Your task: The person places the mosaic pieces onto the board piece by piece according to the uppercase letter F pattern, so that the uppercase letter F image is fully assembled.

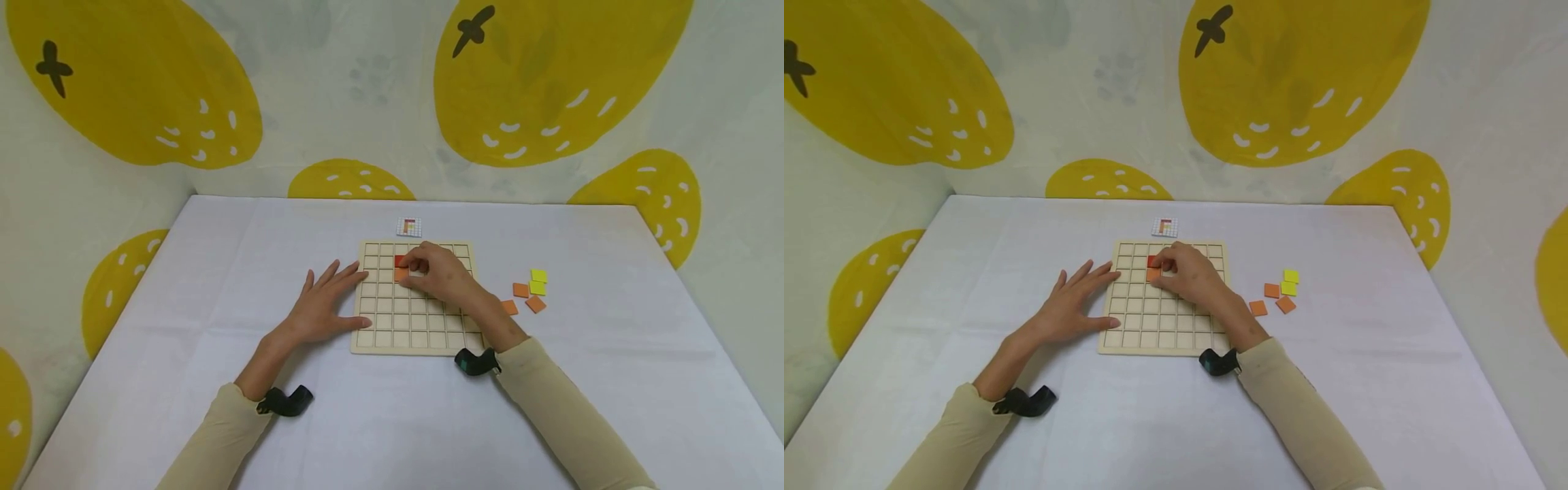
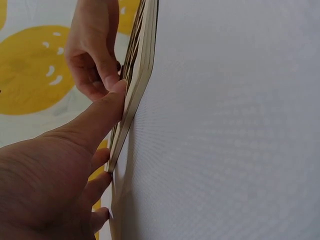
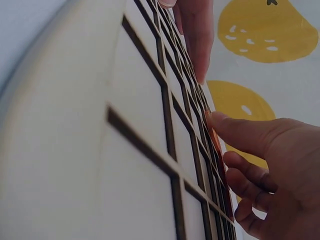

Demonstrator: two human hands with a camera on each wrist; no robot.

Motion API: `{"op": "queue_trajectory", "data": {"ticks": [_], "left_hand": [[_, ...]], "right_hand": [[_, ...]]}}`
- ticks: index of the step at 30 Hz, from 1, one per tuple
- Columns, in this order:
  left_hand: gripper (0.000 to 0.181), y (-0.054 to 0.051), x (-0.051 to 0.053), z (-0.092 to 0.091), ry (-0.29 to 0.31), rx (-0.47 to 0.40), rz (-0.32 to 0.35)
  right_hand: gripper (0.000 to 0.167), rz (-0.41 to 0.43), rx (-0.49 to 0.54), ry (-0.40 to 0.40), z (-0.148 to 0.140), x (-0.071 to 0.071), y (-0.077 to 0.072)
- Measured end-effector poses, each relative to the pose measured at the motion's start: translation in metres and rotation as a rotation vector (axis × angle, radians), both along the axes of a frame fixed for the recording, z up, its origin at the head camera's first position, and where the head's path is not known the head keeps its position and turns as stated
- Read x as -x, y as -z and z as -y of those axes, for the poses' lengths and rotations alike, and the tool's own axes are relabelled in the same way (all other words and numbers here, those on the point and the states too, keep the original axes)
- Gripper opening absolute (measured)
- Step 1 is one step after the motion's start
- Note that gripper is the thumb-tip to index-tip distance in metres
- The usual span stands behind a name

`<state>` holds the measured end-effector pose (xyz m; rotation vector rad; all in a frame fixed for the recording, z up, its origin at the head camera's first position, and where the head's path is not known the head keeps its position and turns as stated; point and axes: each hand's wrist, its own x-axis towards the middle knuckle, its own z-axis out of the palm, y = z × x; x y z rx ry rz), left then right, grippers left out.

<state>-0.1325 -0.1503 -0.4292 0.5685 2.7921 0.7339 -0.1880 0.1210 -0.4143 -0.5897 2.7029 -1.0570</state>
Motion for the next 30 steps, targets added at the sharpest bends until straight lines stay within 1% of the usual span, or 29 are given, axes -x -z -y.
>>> {"op": "queue_trajectory", "data": {"ticks": [4, 8, 13, 20, 27, 30], "left_hand": [[0.089, 0.000, 0.001, 0.000, -0.003, 0.006, -0.004], [0.089, 0.000, 0.002, 0.000, -0.008, 0.008, -0.001], [0.090, 0.000, 0.001, -0.001, -0.013, 0.008, 0.010], [0.089, 0.000, 0.000, -0.002, -0.011, 0.008, 0.001], [0.089, 0.000, 0.000, -0.001, -0.003, 0.002, 0.001], [0.089, 0.000, 0.000, -0.001, -0.002, 0.004, -0.001]], "right_hand": [[0.028, 0.018, 0.047, 0.009, -0.005, 0.000, -0.004], [0.028, 0.023, 0.064, 0.021, -0.013, 0.000, -0.008], [0.028, 0.004, 0.057, 0.030, -0.027, -0.002, -0.012], [0.023, -0.011, 0.074, 0.059, -0.044, -0.007, -0.014], [0.022, 0.029, 0.045, 0.093, -0.060, -0.013, -0.016], [0.020, 0.019, 0.033, 0.088, -0.068, -0.013, -0.016]]}}
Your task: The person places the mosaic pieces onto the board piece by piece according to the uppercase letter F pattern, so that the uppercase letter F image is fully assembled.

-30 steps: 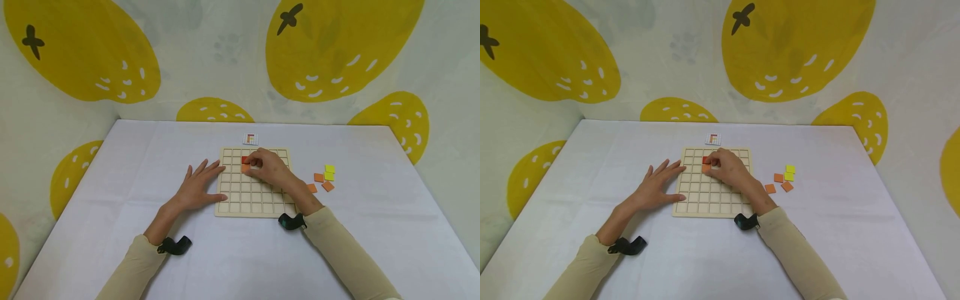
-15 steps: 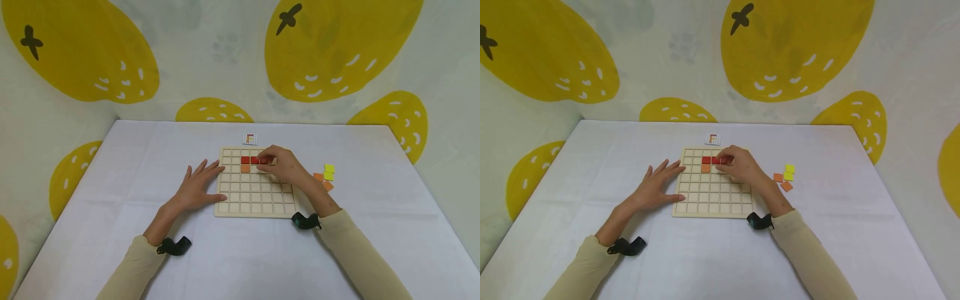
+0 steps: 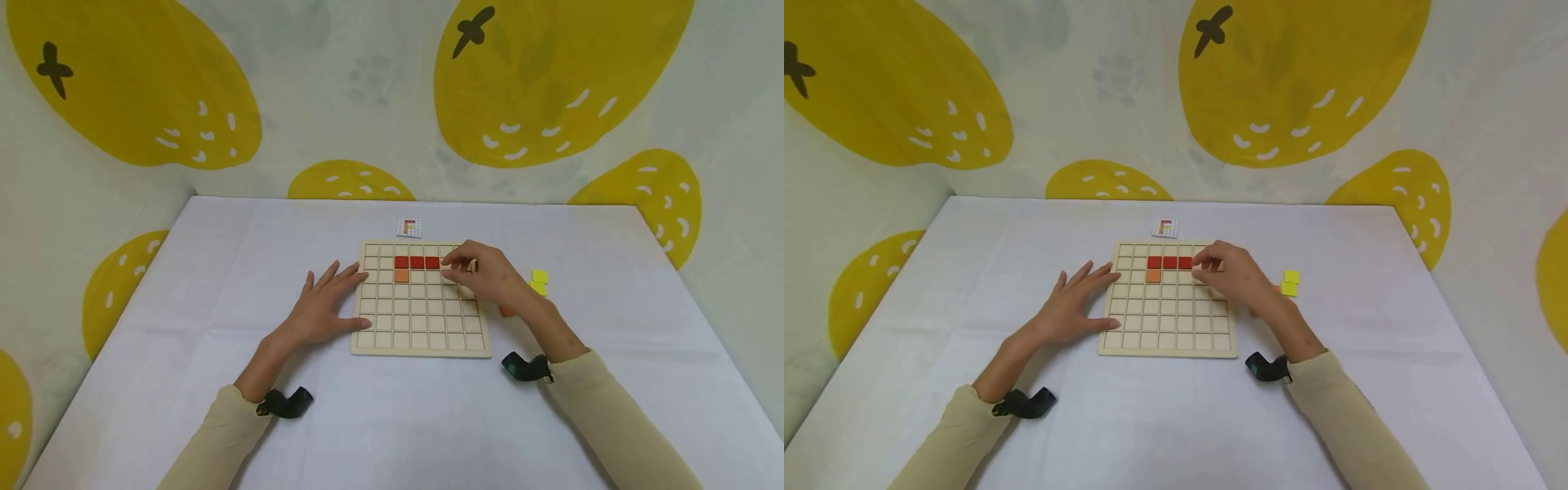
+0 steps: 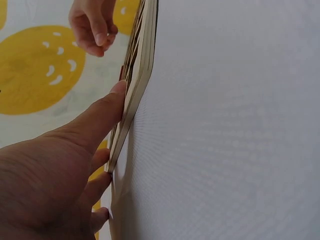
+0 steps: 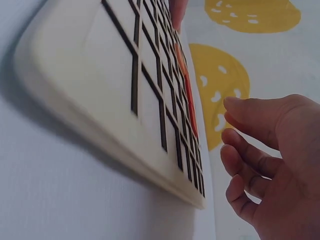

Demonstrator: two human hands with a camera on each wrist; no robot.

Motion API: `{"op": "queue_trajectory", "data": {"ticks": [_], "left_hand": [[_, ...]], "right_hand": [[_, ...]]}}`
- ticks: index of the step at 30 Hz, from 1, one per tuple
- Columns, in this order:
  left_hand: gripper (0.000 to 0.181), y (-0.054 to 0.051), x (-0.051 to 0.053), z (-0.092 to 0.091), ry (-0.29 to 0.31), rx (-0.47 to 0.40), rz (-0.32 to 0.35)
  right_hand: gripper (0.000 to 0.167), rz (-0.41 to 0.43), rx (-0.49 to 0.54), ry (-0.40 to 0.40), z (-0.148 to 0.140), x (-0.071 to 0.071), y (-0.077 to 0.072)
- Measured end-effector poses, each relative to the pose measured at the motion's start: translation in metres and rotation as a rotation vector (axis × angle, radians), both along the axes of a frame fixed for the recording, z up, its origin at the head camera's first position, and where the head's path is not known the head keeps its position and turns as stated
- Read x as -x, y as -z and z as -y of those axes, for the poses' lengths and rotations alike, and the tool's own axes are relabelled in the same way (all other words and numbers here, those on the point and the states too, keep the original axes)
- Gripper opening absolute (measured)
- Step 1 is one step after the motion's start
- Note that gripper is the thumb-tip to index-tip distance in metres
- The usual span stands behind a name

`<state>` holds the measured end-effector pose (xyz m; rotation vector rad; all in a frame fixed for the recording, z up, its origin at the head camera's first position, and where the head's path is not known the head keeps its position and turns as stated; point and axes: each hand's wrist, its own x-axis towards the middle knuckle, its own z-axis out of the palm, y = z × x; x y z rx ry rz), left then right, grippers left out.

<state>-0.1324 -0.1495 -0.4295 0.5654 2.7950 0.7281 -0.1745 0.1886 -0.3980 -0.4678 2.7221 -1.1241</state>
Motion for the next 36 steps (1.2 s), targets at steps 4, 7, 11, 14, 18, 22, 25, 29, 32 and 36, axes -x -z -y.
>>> {"op": "queue_trajectory", "data": {"ticks": [4, 7, 11, 14, 18, 22, 25, 29, 32, 36], "left_hand": [[0.089, 0.001, 0.000, 0.000, -0.001, -0.004, -0.001], [0.089, 0.001, 0.000, 0.000, -0.001, -0.006, -0.002], [0.089, 0.001, 0.000, 0.000, -0.005, -0.005, -0.002], [0.089, 0.001, 0.000, -0.001, -0.006, -0.005, 0.000], [0.089, 0.001, -0.001, -0.001, -0.007, -0.005, 0.004], [0.089, 0.002, -0.001, -0.001, -0.008, -0.002, 0.007], [0.089, 0.001, 0.000, 0.000, -0.011, 0.008, 0.008], [0.090, 0.001, 0.000, 0.001, -0.014, 0.018, 0.009], [0.090, 0.002, 0.001, 0.000, -0.012, 0.017, 0.008], [0.090, 0.002, 0.001, 0.000, -0.011, 0.014, 0.012]], "right_hand": [[0.019, -0.006, -0.013, 0.010, -0.010, -0.001, 0.000], [0.019, -0.007, -0.019, 0.026, -0.016, -0.002, 0.002], [0.017, -0.019, -0.012, 0.032, -0.023, -0.003, 0.006], [0.017, -0.029, -0.015, 0.033, -0.028, -0.005, 0.008], [0.017, -0.036, -0.027, 0.031, -0.036, -0.010, 0.008], [0.017, -0.044, -0.023, 0.022, -0.044, -0.014, 0.008], [0.016, -0.038, -0.019, 0.012, -0.049, -0.018, 0.010], [0.017, -0.039, -0.033, -0.011, -0.056, -0.024, 0.011], [0.019, -0.052, -0.037, -0.033, -0.061, -0.028, 0.012], [0.024, -0.043, -0.043, -0.056, -0.069, -0.032, 0.014]]}}
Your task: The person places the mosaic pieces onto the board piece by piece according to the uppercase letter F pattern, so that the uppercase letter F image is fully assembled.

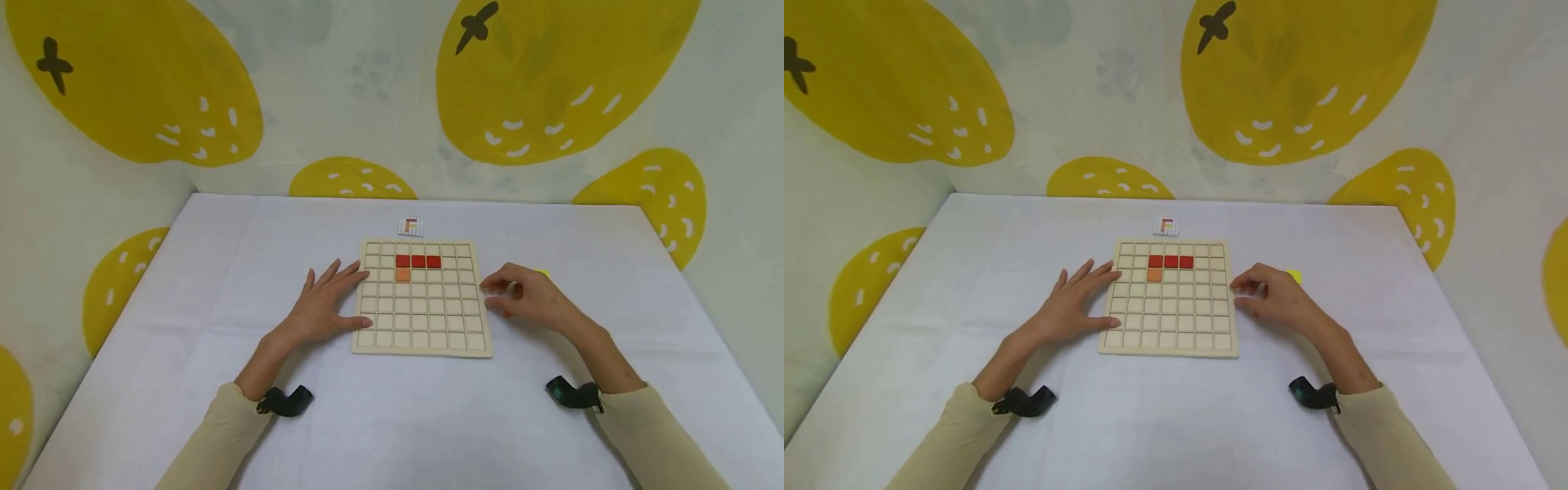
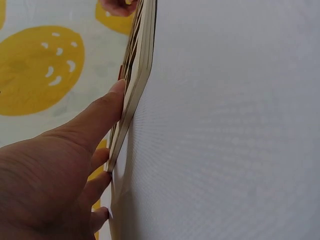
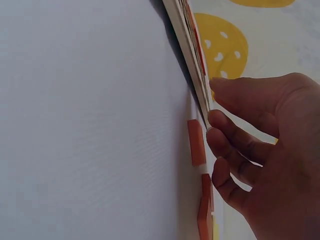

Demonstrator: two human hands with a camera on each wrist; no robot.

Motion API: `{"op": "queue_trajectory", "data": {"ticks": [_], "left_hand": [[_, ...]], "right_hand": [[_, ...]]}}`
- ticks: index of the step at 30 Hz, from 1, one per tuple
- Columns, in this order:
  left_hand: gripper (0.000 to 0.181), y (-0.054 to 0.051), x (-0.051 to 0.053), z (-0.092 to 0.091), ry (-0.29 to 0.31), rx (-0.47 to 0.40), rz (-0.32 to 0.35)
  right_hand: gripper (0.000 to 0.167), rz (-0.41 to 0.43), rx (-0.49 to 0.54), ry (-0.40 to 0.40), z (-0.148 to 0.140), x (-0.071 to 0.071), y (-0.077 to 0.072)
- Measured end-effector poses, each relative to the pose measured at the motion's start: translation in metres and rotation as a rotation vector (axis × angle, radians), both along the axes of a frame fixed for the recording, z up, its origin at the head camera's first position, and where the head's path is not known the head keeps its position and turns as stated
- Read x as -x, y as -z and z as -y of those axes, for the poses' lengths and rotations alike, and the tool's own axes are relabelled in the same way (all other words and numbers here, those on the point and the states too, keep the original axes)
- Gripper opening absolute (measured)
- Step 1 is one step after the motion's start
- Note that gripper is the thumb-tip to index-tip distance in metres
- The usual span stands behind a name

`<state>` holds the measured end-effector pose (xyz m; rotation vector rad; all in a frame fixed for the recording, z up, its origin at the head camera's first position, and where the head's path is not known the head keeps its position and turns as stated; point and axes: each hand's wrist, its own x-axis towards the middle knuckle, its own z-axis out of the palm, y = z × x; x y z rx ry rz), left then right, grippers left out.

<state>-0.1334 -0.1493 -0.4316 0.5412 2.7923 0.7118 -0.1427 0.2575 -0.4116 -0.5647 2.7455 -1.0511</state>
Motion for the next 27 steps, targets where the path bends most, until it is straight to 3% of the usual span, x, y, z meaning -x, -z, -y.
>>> {"op": "queue_trajectory", "data": {"ticks": [12, 27], "left_hand": [[0.090, -0.003, -0.001, -0.001, 0.000, 0.005, 0.000], [0.089, -0.002, -0.002, 0.000, 0.004, -0.005, -0.007]], "right_hand": [[0.028, -0.076, 0.009, -0.059, -0.016, -0.009, 0.002], [0.032, -0.028, -0.098, -0.041, -0.027, -0.015, 0.001]]}}
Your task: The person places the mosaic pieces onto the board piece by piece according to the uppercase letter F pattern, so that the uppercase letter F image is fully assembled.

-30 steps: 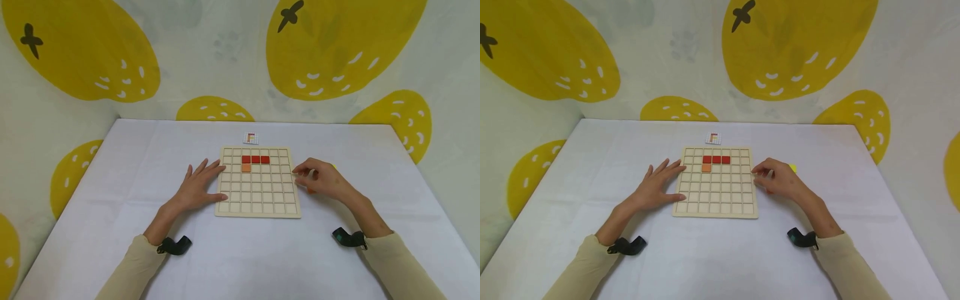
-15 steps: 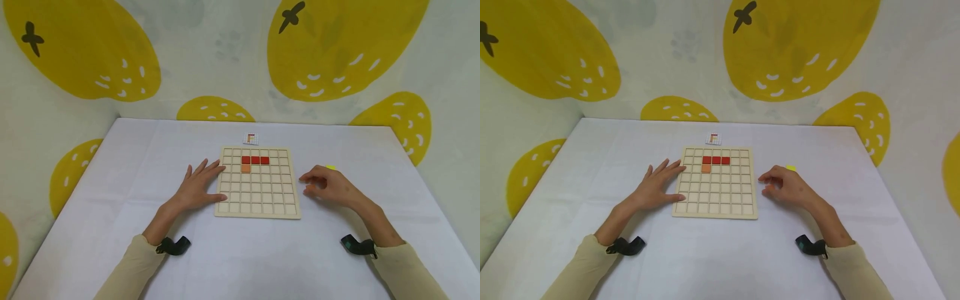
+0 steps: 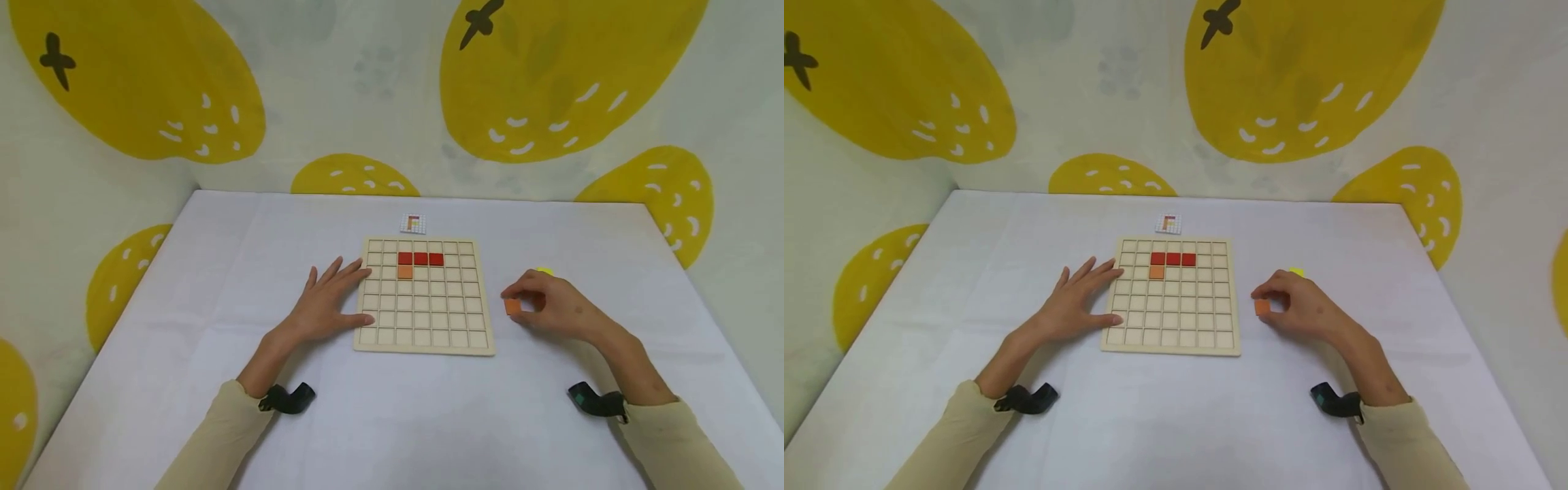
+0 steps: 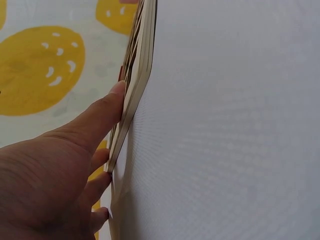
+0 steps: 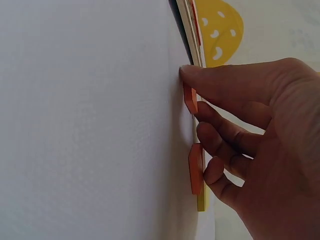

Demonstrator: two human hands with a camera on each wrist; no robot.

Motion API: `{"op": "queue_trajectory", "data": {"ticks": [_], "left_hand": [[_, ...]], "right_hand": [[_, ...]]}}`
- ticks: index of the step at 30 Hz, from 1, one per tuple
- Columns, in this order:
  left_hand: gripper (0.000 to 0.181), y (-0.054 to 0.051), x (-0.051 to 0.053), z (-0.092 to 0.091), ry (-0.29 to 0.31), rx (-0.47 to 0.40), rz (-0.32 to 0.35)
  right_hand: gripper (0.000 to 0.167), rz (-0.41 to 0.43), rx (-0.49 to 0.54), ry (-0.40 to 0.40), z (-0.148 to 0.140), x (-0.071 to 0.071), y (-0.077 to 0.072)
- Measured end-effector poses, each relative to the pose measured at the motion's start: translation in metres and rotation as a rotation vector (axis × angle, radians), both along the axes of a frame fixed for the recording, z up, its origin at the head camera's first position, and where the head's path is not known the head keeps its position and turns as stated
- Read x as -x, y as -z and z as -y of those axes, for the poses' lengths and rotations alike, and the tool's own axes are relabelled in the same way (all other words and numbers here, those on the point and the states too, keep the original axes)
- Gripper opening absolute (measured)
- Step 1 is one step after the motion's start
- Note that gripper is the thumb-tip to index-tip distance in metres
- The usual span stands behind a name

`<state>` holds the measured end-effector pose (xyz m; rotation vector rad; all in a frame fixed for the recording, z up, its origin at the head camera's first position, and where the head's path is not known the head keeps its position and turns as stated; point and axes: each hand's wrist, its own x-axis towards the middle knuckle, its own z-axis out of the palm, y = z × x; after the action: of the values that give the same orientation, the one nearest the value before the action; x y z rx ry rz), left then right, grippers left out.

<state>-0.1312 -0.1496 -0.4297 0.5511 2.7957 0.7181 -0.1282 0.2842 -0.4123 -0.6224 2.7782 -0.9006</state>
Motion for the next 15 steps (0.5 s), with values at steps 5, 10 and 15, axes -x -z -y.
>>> {"op": "queue_trajectory", "data": {"ticks": [5, 10, 15], "left_hand": [[0.089, 0.000, 0.001, -0.002, 0.008, -0.008, 0.002], [0.089, -0.001, 0.002, -0.003, 0.013, 0.003, 0.007], [0.089, -0.001, 0.001, -0.001, -0.005, 0.017, 0.013]], "right_hand": [[0.026, -0.014, -0.057, 0.022, -0.005, 0.002, -0.002], [0.023, -0.024, -0.083, 0.020, -0.001, 0.005, -0.006], [0.024, -0.018, -0.053, 0.029, 0.010, 0.011, -0.011]]}}
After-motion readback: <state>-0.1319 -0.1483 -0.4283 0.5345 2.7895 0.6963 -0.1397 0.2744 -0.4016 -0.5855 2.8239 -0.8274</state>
